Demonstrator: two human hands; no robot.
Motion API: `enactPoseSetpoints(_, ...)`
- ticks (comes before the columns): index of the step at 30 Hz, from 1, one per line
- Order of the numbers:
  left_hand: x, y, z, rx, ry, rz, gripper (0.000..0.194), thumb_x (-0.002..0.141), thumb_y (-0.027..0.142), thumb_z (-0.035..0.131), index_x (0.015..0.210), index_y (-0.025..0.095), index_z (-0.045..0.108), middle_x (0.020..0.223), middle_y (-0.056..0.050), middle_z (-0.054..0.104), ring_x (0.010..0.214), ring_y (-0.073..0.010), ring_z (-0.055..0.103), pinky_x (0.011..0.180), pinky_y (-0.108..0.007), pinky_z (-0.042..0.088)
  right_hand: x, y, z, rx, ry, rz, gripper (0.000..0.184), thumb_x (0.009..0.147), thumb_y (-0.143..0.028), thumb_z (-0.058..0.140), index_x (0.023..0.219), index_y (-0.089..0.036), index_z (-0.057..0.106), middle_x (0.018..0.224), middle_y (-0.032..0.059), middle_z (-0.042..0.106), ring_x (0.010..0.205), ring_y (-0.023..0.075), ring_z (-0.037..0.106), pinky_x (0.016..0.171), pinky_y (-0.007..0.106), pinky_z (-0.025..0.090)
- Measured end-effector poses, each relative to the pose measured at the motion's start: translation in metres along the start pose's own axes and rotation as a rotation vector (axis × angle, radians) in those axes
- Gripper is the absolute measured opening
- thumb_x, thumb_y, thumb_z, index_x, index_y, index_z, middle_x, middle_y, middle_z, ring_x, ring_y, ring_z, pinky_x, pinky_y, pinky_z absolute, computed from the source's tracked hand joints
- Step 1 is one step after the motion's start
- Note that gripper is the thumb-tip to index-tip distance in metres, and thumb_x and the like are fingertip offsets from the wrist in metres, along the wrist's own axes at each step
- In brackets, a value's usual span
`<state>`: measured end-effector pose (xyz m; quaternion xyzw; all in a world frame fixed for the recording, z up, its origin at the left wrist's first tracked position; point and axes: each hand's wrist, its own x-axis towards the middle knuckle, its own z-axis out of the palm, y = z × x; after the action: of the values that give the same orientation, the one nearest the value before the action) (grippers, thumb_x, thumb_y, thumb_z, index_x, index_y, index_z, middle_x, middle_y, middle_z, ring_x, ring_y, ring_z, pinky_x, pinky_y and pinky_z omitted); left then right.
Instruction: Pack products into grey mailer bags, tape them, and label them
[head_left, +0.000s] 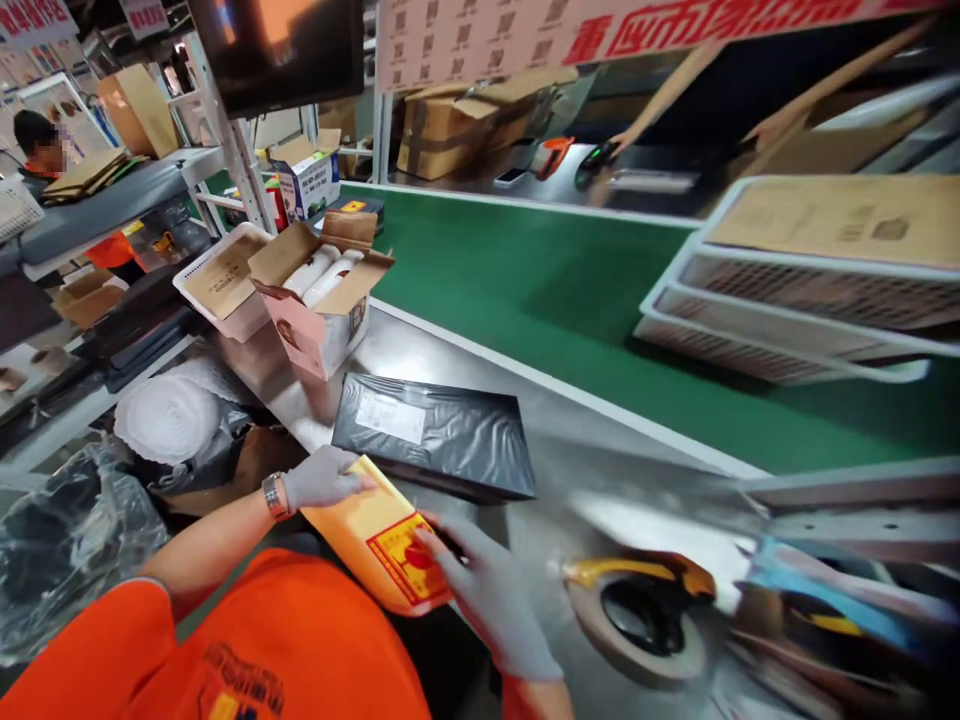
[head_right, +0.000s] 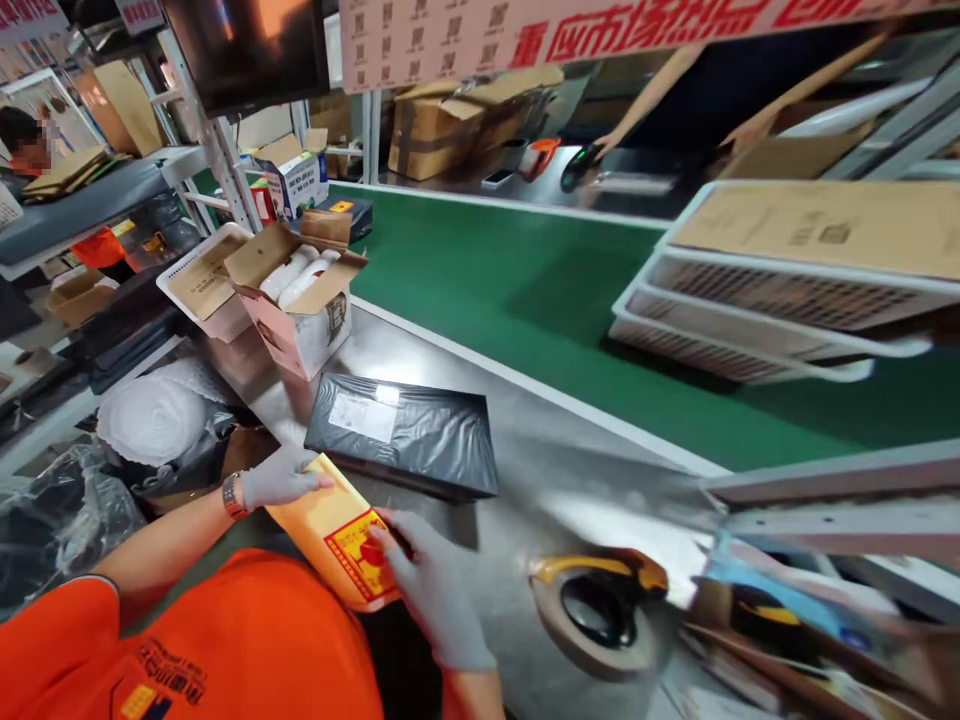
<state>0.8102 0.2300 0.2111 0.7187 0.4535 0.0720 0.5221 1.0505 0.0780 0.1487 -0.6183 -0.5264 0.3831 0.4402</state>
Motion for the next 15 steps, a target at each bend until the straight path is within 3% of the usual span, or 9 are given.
enactPoseSetpoints(4, 0.003, 0.003, 0.008, 0.155, -0.016, 0.104, 0.04, 0.098, 0.042, 0.074, 0.068, 0.019, 0.063, 0.068, 0.004, 0.061, 0.071, -0.0131, 0.05, 0.067, -0.028, 0.034, -0.012, 0.012, 0.001, 0.032, 0.051, 0.015, 0.042, 0.102, -0.062, 0.074, 0.109, -0.025, 0.094, 0.105, 0.0122, 0.092, 0.093, 0.0305, 0.087, 0.081, 0.039, 0.072)
enactPoseSetpoints(8, 0.005, 0.004, 0.014, 0.148, -0.008, 0.071, 0.042, 0.098, 0.047, 0.07, 0.068, 0.02, 0.063, 0.069, 0.003, 0.064, 0.072, -0.014, 0.05, 0.067, -0.028, 0.035, -0.019, 0.013, 0.005, 0.075, 0.141, 0.012, 0.035, 0.101, -0.055, 0.078, 0.105, -0.024, 0.094, 0.098, 0.0113, 0.092, 0.087, 0.0293, 0.087, 0.079, 0.039, 0.073)
enactPoseSetpoints(11, 0.009, 0.0, 0.016, 0.12, 0.005, 0.013, 0.047, 0.095, 0.054, 0.07, 0.064, 0.021, 0.059, 0.067, 0.002, 0.06, 0.071, -0.0144, 0.049, 0.065, -0.029, 0.034, -0.019, 0.009, 0.004, 0.025, 0.196, -0.132, 0.024, 0.106, -0.04, 0.075, 0.103, -0.025, 0.093, 0.1, 0.0099, 0.091, 0.087, 0.0257, 0.086, 0.08, 0.036, 0.073)
enactPoseSetpoints(15, 0.018, -0.014, 0.017, -0.012, 0.043, -0.117, 0.044, 0.088, 0.06, 0.073, 0.069, 0.021, 0.065, 0.072, -0.001, 0.067, 0.073, -0.0174, 0.058, 0.067, -0.029, 0.042, -0.024, -0.004, -0.006, -0.129, 0.272, -0.481, 0.02, 0.104, -0.02, 0.074, 0.107, -0.029, 0.091, 0.111, 0.0082, 0.09, 0.1, 0.0245, 0.086, 0.087, 0.038, 0.073)
